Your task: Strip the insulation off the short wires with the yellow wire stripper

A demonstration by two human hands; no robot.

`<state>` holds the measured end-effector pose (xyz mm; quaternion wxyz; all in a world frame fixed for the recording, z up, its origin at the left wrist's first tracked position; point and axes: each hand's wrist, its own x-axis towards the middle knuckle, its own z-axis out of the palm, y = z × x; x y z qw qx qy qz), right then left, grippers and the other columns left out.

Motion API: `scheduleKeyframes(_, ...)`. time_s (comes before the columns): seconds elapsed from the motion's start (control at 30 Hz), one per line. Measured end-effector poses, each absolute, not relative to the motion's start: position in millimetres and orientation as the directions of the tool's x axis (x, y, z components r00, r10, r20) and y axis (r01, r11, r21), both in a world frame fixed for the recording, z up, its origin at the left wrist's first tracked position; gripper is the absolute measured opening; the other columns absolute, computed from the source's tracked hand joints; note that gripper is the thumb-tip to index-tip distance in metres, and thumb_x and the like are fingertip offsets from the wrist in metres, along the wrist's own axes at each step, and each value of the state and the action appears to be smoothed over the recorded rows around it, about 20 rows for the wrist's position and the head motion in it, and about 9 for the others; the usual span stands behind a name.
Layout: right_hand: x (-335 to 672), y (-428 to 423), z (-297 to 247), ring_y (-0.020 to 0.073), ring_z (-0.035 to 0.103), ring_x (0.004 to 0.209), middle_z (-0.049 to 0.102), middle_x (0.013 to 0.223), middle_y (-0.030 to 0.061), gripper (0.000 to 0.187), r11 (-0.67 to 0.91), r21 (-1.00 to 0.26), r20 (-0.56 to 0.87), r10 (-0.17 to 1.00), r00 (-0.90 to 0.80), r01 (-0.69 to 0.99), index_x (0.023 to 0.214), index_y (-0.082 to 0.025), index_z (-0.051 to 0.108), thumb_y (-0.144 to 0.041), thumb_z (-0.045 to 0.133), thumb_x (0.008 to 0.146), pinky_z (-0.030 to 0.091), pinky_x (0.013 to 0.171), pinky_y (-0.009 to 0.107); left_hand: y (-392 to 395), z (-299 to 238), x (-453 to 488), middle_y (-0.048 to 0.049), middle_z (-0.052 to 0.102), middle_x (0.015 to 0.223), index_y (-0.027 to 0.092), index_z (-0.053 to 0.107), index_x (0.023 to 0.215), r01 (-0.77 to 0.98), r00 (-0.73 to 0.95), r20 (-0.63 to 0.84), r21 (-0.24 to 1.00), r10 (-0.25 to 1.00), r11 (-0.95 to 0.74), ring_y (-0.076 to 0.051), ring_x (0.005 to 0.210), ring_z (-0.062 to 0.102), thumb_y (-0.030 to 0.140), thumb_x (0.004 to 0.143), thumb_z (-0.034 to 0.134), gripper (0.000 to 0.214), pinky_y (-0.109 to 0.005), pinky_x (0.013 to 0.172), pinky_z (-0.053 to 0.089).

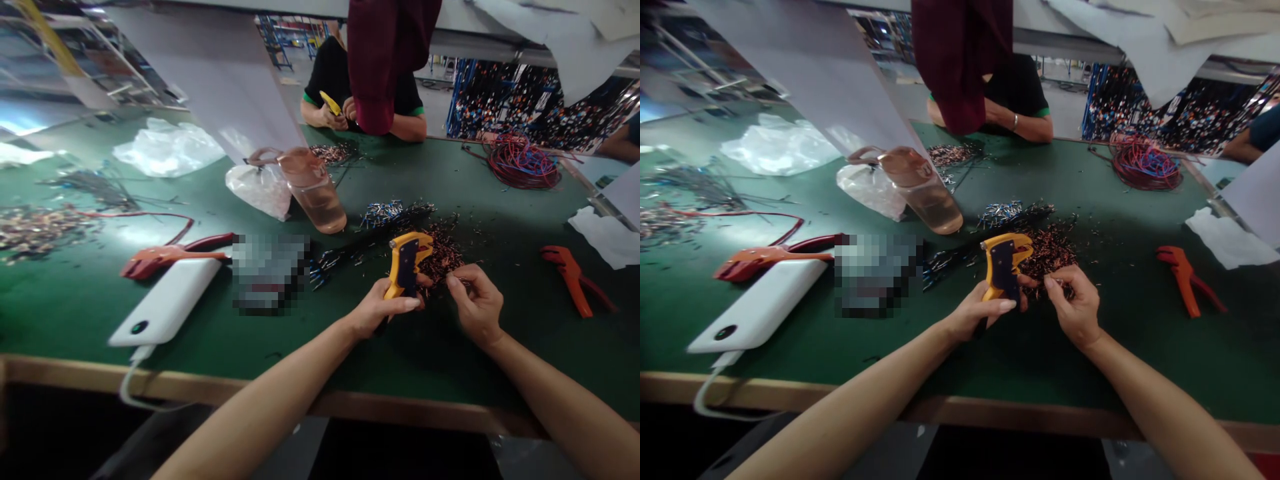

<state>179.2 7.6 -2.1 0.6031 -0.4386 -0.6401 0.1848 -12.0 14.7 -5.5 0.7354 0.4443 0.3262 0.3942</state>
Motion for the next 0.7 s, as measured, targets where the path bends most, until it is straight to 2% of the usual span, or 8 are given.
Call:
scheduleKeyframes(0.17,175.9,1.9,1.9,0.0175,0.063,0.064,0.070,0.071,0.0016,0.009,0.626,-0.680,0.677,0.736,0.000,0.381,0.080,-0.025,0.070,-0.019,0.066,0.085,0.051,0.058,0.032,14.3,-7.9,-9.4,-0.0075,0.072,0.089,0.012,0.073,0.103,-0.296,0.496,-0.114,0.910,0.861,0.291,-0.019,0.076,0.061,0.037,0.058,0.086,0.052,-0.031,0.075,0.046)
scheduleKeyframes(0.23,174.7,0.5,1.2,0.0180,0.064,0.064,0.071,0.071,0.0020,0.008,0.642,-0.657,0.694,0.719,-0.014,0.395,0.081,-0.025,0.070,-0.019,0.067,0.085,0.052,0.058,0.032,13.6,-7.5,-8.8,-0.0058,0.071,0.085,0.013,0.073,0.101,-0.292,0.511,-0.099,0.914,0.854,0.281,-0.019,0.076,0.061,0.037,0.058,0.086,0.051,-0.032,0.077,0.047)
scheduleKeyframes(0.4,173.4,-0.9,0.9,0.0181,0.066,0.065,0.072,0.072,0.0020,0.009,0.671,-0.599,0.729,0.683,-0.050,0.437,0.082,-0.025,0.070,-0.017,0.068,0.085,0.052,0.059,0.032,11.3,-2.1,-8.7,-0.0037,0.067,0.075,0.012,0.072,0.082,-0.251,0.540,-0.105,0.927,0.835,0.279,-0.018,0.075,0.060,0.037,0.060,0.086,0.035,-0.030,0.076,0.047)
scheduleKeyframes(0.7,173.1,-1.7,-1.2,0.0189,0.067,0.066,0.073,0.072,0.0022,0.009,0.658,-0.605,0.705,0.705,-0.084,0.449,0.080,-0.025,0.071,-0.019,0.067,0.085,0.054,0.063,0.034,8.6,-2.2,-6.6,-0.0006,0.063,0.074,0.013,0.069,0.086,-0.273,0.489,-0.118,0.920,0.864,0.280,-0.014,0.068,0.058,0.040,0.058,0.088,0.044,-0.027,0.068,0.047)
